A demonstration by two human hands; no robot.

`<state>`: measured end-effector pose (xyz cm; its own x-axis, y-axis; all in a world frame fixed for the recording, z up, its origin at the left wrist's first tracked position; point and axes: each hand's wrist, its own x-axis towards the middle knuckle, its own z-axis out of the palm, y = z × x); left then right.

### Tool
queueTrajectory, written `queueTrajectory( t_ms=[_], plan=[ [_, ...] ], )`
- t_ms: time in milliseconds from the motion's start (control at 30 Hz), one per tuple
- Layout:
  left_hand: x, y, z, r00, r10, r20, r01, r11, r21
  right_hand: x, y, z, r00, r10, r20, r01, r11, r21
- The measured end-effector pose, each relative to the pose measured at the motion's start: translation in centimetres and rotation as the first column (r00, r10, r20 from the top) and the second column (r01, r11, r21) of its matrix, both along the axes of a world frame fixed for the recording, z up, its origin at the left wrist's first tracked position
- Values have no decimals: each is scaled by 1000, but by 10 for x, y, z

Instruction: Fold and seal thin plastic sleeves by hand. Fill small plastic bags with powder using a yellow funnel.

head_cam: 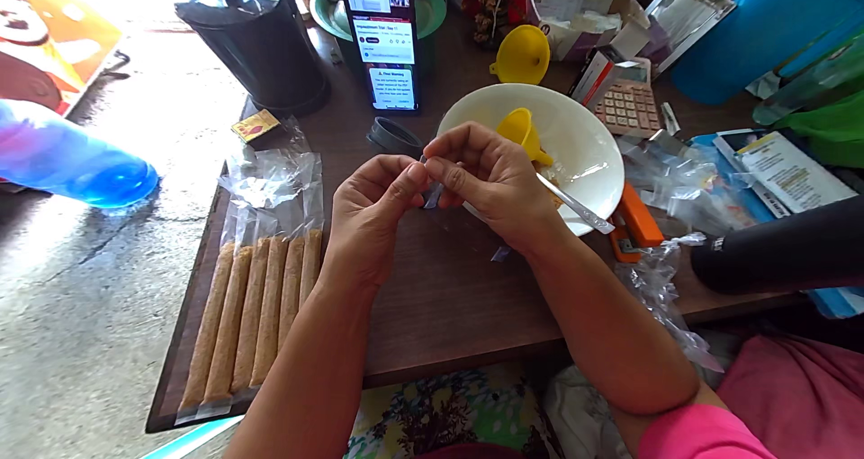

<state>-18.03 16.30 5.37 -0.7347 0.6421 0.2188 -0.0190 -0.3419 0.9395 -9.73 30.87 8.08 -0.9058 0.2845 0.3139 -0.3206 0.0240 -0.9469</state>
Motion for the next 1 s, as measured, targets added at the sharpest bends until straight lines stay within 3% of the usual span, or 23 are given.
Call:
queueTrajectory(
  t_ms=[533, 1000],
  plan=[
    [-3, -2, -2, 992, -123, 12, 121, 988, 93, 2, -1, 1, 996, 87, -27, -88, 993, -76],
    [-4, -2, -4, 998, -68, -17, 69, 993, 94, 3, -2, 3, 997, 78, -11, -78, 996, -35]
  ],
)
